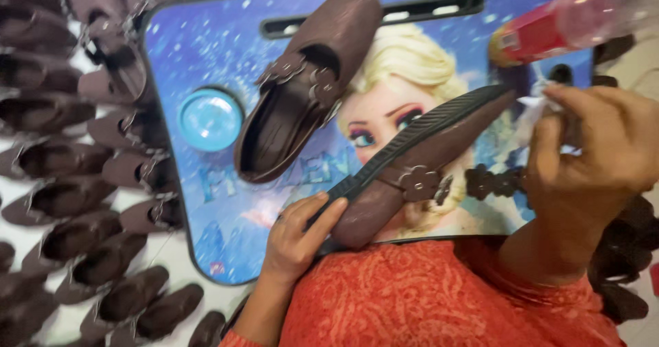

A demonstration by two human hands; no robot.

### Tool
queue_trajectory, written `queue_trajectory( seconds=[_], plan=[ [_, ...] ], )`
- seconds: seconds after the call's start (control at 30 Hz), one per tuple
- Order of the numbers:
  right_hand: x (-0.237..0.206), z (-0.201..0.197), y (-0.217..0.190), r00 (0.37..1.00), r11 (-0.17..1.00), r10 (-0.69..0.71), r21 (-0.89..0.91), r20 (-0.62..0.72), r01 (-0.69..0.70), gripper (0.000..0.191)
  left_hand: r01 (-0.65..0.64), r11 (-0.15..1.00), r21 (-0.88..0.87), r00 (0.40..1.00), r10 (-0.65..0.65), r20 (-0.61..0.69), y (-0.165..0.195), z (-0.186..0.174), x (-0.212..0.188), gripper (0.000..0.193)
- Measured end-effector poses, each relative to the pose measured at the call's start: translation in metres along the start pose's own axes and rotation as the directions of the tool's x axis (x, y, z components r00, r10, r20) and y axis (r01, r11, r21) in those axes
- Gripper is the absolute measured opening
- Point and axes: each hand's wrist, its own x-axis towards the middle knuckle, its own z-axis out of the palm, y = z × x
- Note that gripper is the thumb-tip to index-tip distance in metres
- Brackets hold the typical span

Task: The person wipes the exterior and interior of brown children's shoes using a white cloth. They repeatedly pick up shoes from the floor, wipe them, and place them back down, occasionally applying liquid from a bottle to the cloth.

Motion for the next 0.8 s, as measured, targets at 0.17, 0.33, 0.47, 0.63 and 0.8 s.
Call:
queue_trajectory(
  seconds=[0.17,0.33,0.47,0.63,0.8],
  plan=[
    [0.015,0.009,0.006,1.0,0.992,-0.005,0.129,0.013,0.003,0.023,-0.004,1.0,-0.001,1.0,0.004,-0.025,0.003,0.004,0.005,0.041],
    [0.006,0.023,-0.017,0.954,0.949,-0.283,0.176,0.099,0.264,0.031,-0.007,1.0,0.015,1.0,0.007,-0.027,0.004,0.007,0.008,0.04],
    [0.001,0.024,-0.004,0.988,0.987,-0.132,0.104,0.081,0.123,0.036,-0.019,1.0,0.008,1.0,0.02,-0.013,0.006,0.004,0.009,0.04],
    [-0.003,0.025,-0.016,0.974,0.975,-0.203,0.111,0.096,0.192,0.031,-0.014,1.0,-0.011,1.0,0.014,-0.017,0.003,-0.002,0.008,0.042],
    [0.011,0.012,-0.036,0.967,0.979,-0.045,0.203,0.251,-0.007,0.026,-0.028,1.0,0.008,0.999,0.028,-0.041,-0.002,0.001,0.005,0.046]
  ],
)
